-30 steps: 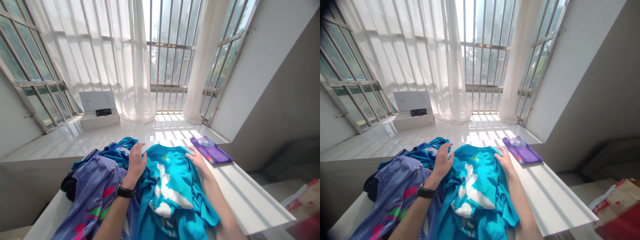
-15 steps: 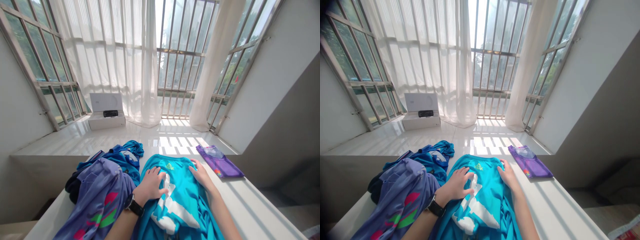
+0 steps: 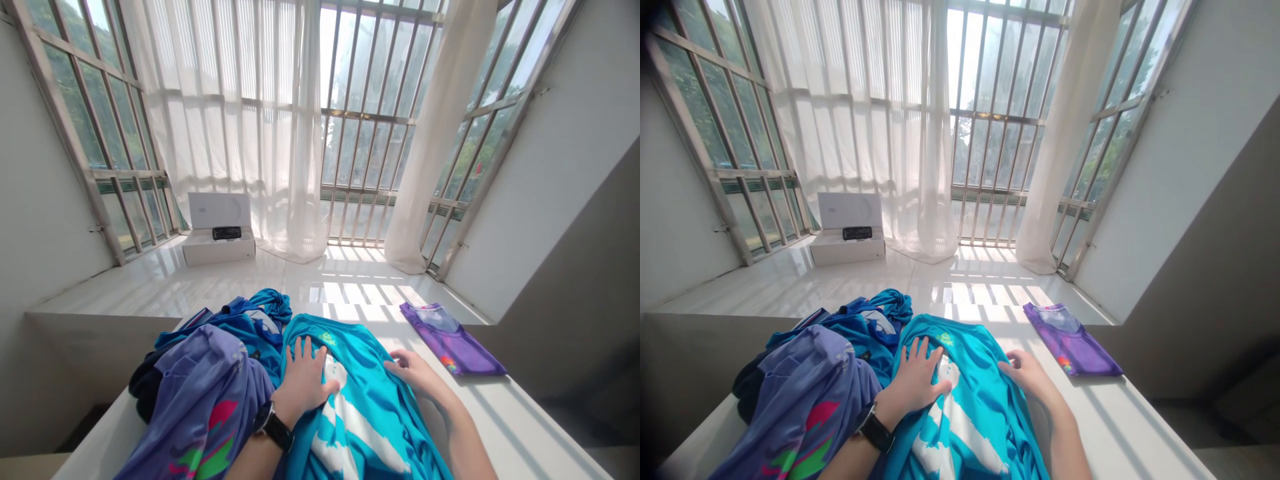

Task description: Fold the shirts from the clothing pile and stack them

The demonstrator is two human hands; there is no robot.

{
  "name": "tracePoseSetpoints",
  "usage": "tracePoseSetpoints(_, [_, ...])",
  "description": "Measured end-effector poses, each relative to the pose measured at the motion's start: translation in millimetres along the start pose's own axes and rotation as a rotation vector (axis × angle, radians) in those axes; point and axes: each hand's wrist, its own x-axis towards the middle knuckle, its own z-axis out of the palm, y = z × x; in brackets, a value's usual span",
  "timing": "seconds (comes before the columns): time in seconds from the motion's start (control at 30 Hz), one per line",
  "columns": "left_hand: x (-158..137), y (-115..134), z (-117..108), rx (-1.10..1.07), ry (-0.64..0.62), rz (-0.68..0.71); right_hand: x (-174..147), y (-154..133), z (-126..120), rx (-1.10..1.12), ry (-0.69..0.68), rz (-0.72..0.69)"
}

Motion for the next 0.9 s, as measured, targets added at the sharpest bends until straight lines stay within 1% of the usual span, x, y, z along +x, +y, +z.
tracePoseSetpoints(0.1, [1, -1, 0, 0.009, 0.013, 0.0, -7, 0, -4, -0.054, -0.134, -0.015])
tracePoseSetpoints(0.17, [1, -1, 0, 0.018, 0.018, 0.005, -7, 1, -6, -0.086, -0.136, -0.05])
tracePoseSetpoints(0.23, [1, 0, -1, 0.028, 0.02, 0.007, -4, 2, -7, -0.142, -0.038, -0.114])
tracePoseSetpoints(0.33, [1, 1, -2, 0.042, 0.011, 0.005, 5, 0, -6, -0.229, 0.191, -0.196])
tracePoseSetpoints(0.43, [3, 2, -3, 0.051, 0.001, -0.002, 10, -4, -3, -0.299, 0.334, -0.162])
tracePoseSetpoints(0.5, [3, 2, -2, 0.058, 0.002, -0.005, 10, -7, -1, -0.327, 0.36, -0.115])
tracePoseSetpoints(0.53, [4, 2, -2, 0.059, 0.002, -0.007, 9, -9, 0, -0.332, 0.344, -0.101])
tracePoseSetpoints(0.6, [4, 1, -1, 0.056, 0.003, -0.009, 5, -11, 0, -0.326, 0.264, -0.097])
tracePoseSetpoints(0.77, [4, 0, 0, 0.04, 0.01, -0.005, -7, -10, -10, -0.274, -0.025, -0.063])
tracePoseSetpoints(0.83, [4, 0, -1, 0.033, 0.011, 0.0, -9, -8, -15, -0.256, -0.085, -0.053])
tracePoseSetpoints(0.9, [3, 0, -2, 0.023, 0.007, 0.007, -10, -5, -18, -0.241, -0.102, -0.078])
